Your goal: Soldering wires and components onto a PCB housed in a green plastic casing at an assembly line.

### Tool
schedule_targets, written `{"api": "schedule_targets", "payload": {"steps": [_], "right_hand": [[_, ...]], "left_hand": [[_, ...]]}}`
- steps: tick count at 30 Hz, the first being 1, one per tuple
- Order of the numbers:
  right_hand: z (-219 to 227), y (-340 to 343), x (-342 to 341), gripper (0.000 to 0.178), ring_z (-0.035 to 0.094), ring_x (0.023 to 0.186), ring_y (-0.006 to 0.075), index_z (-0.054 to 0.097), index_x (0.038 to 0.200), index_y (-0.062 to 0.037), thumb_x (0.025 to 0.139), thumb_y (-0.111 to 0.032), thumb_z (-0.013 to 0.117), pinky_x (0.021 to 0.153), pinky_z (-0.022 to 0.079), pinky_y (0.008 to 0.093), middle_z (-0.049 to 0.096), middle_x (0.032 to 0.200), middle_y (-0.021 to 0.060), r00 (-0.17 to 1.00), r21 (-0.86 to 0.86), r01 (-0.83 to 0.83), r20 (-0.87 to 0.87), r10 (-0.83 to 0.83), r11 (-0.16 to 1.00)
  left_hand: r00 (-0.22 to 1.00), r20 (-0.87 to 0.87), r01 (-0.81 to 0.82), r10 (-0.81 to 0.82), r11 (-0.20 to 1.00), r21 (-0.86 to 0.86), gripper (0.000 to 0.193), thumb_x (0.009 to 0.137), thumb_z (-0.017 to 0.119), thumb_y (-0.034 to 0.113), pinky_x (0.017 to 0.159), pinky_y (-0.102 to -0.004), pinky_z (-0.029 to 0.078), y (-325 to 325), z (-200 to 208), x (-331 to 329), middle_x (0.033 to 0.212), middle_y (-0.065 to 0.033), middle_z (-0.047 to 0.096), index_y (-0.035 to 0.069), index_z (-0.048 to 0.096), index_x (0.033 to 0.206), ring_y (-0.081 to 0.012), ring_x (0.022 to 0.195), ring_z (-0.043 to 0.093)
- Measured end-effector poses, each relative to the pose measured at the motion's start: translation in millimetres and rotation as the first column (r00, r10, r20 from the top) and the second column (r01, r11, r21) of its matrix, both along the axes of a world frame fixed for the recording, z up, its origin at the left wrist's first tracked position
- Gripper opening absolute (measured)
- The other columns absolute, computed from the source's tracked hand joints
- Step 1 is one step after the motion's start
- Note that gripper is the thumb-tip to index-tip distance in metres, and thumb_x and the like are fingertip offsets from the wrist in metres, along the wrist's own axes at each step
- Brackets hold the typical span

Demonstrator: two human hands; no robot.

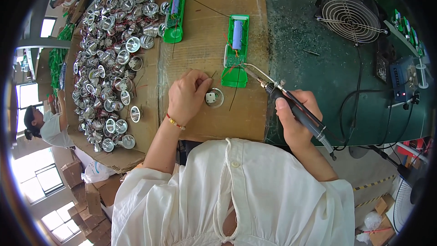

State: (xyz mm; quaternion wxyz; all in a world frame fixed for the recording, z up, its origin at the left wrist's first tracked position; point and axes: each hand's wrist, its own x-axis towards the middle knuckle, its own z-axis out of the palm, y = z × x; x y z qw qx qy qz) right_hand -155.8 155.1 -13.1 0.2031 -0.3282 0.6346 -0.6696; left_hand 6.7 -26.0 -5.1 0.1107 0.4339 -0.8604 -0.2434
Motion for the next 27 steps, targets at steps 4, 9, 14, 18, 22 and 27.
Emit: {"api": "schedule_targets", "payload": {"steps": [4,9,14,18,22,27], "right_hand": [[-1.3,-7.9,4.2,0.016,0.052,0.055,0.0065,0.053,0.084,0.0011,0.079,-0.007,0.066,0.050,0.041,0.0204,0.056,0.067,0.0047,0.997,0.004,0.048,0.053,-0.048,0.999],[-7.4,-18.1,1.2,0.017,0.051,0.056,0.0052,0.054,0.084,0.0012,0.079,-0.009,0.067,0.050,0.041,0.0200,0.058,0.066,0.0032,0.999,0.015,0.019,-0.049,-0.019,1.000],[-5.9,-23.2,1.1,0.017,0.052,0.054,0.0054,0.054,0.084,0.0008,0.080,-0.010,0.067,0.050,0.041,0.0197,0.058,0.063,0.0038,0.991,0.028,0.055,0.117,-0.058,0.998],[-6.1,-25.6,0.6,0.016,0.052,0.053,0.0059,0.054,0.082,0.0003,0.080,-0.010,0.066,0.049,0.041,0.0196,0.059,0.063,0.0043,0.993,0.062,0.037,0.110,-0.044,0.997],[-5.1,-25.0,-1.0,0.016,0.052,0.052,0.0066,0.053,0.081,-0.0003,0.081,-0.010,0.066,0.048,0.042,0.0199,0.058,0.062,0.0042,0.983,0.046,0.027,0.178,-0.035,0.999],[-1.9,-25.9,1.5,0.014,0.052,0.052,0.0073,0.052,0.083,-0.0002,0.082,-0.009,0.063,0.048,0.043,0.0202,0.057,0.062,0.0056,0.920,0.030,0.061,0.387,-0.068,0.998]], "left_hand": [[0.927,-0.364,0.032,0.094,0.945,0.326,0.011,0.076,0.066,0.011,0.056,-0.0275,0.047,0.9,4.9,-7.8,0.075,-0.0073,0.059,0.002,0.061,0.073,-0.0162,0.061,0.060],[0.862,-0.469,0.077,0.193,0.865,0.496,0.013,0.074,0.067,0.010,0.048,-0.0236,0.044,2.0,-2.4,-24.8,0.071,-0.0040,0.059,-0.001,0.061,0.072,-0.0073,0.054,0.055],[0.923,-0.332,-0.005,0.197,0.866,0.500,0.015,0.072,0.067,0.011,0.045,-0.0222,0.042,0.8,5.0,-33.7,0.057,-0.0049,0.059,-0.003,0.062,0.068,-0.0067,0.046,0.051],[0.922,-0.324,-0.018,0.212,0.859,0.512,0.014,0.071,0.067,0.011,0.045,-0.0220,0.041,-0.1,1.7,-32.2,0.055,-0.0046,0.059,-0.002,0.063,0.068,-0.0066,0.047,0.052],[0.926,-0.322,-0.010,0.200,0.863,0.506,0.014,0.071,0.067,0.012,0.046,-0.0223,0.041,0.8,1.9,-33.4,0.055,-0.0046,0.060,-0.001,0.063,0.068,-0.0067,0.047,0.051],[0.924,-0.329,-0.004,0.194,0.867,0.499,0.014,0.071,0.067,0.012,0.046,-0.0224,0.041,0.3,0.6,-32.0,0.055,-0.0042,0.060,-0.001,0.063,0.068,-0.0066,0.047,0.052]]}}
